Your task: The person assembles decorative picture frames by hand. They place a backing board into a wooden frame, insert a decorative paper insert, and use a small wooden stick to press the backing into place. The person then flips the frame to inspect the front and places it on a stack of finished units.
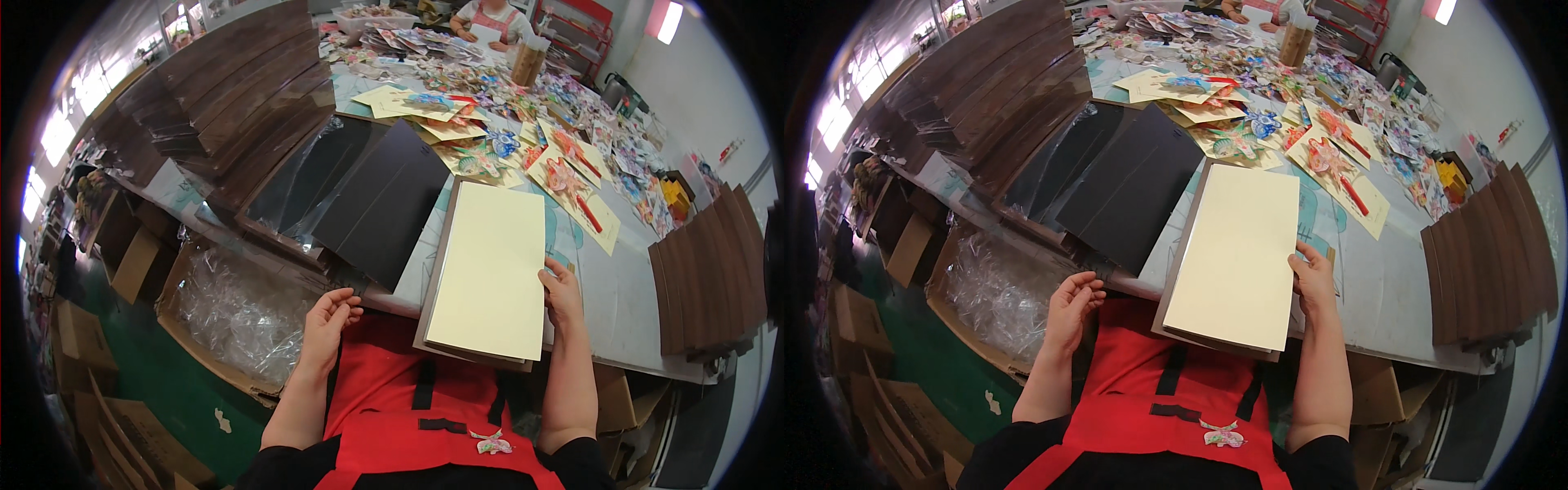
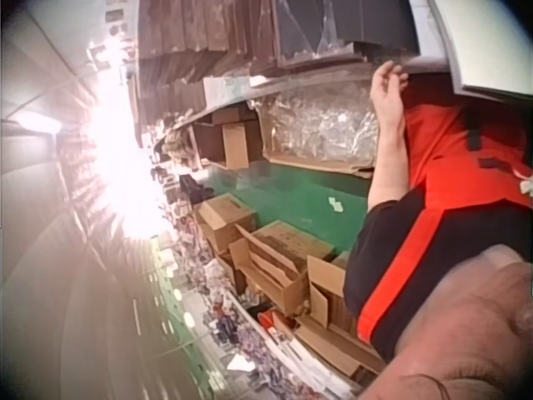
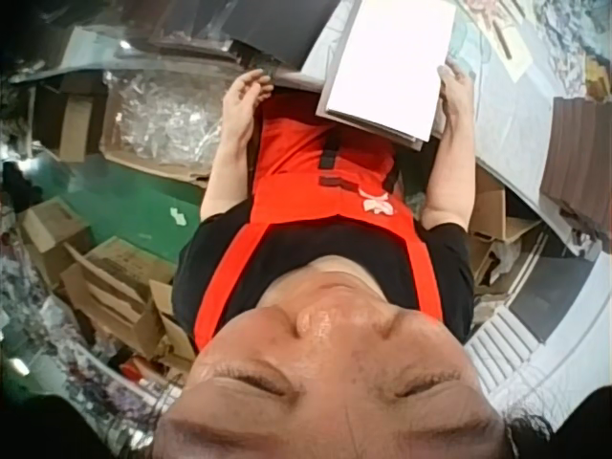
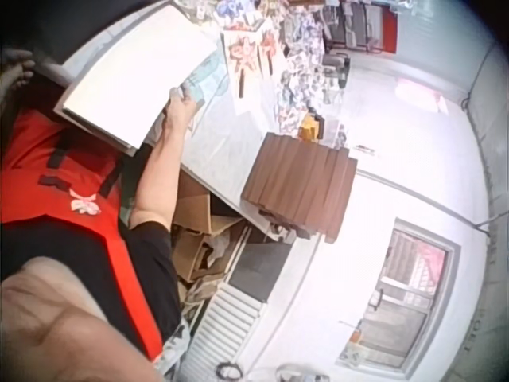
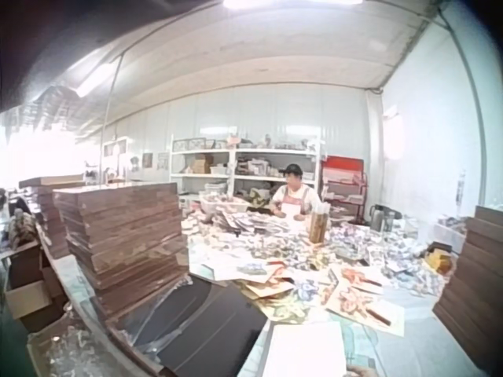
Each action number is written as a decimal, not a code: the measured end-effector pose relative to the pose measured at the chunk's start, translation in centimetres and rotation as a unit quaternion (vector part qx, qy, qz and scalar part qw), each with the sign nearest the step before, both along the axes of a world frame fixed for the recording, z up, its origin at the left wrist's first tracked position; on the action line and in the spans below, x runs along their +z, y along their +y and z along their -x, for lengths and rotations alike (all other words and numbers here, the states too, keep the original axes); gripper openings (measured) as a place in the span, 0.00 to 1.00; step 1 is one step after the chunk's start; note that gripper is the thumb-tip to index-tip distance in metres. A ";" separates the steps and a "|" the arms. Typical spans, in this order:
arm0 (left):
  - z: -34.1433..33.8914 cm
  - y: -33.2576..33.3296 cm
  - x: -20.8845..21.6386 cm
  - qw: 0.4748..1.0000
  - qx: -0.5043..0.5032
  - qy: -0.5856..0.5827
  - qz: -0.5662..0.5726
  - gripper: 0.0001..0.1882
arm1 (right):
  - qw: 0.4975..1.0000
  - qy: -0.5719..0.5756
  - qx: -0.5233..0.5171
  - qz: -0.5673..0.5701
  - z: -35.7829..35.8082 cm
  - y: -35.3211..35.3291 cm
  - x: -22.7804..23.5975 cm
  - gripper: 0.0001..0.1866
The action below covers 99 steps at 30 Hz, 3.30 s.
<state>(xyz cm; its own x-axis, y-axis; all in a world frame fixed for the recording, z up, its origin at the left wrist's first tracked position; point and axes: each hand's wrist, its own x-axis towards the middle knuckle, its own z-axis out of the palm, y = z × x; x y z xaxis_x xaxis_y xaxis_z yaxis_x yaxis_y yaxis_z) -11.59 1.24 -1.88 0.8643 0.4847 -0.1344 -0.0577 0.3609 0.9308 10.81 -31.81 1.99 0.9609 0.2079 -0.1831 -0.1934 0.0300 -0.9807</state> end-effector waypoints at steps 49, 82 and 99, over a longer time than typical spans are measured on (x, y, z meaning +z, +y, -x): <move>-3.6 -2.1 3.8 0.972 0.134 -0.073 -0.178 0.14 | 0.746 -0.280 0.203 0.569 -8.4 6.4 2.3 0.33; -3.2 -5.5 2.4 0.926 -0.106 -0.073 -0.354 0.12 | 1.000 0.014 0.001 0.000 5.4 -2.2 3.7 0.15; -4.5 -8.2 0.7 0.893 -0.166 -0.057 -0.415 0.31 | 0.893 -0.259 0.075 0.360 4.5 -1.1 1.7 0.27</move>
<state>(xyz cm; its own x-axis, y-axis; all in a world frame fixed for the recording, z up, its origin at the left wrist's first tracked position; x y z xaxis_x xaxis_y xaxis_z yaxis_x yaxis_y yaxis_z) -7.06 -6.93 -1.17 0.9640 0.0904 0.2499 -0.1873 -0.4359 0.8803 6.31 -32.90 3.68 0.9265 0.3492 0.1401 0.3435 -0.6332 -0.6936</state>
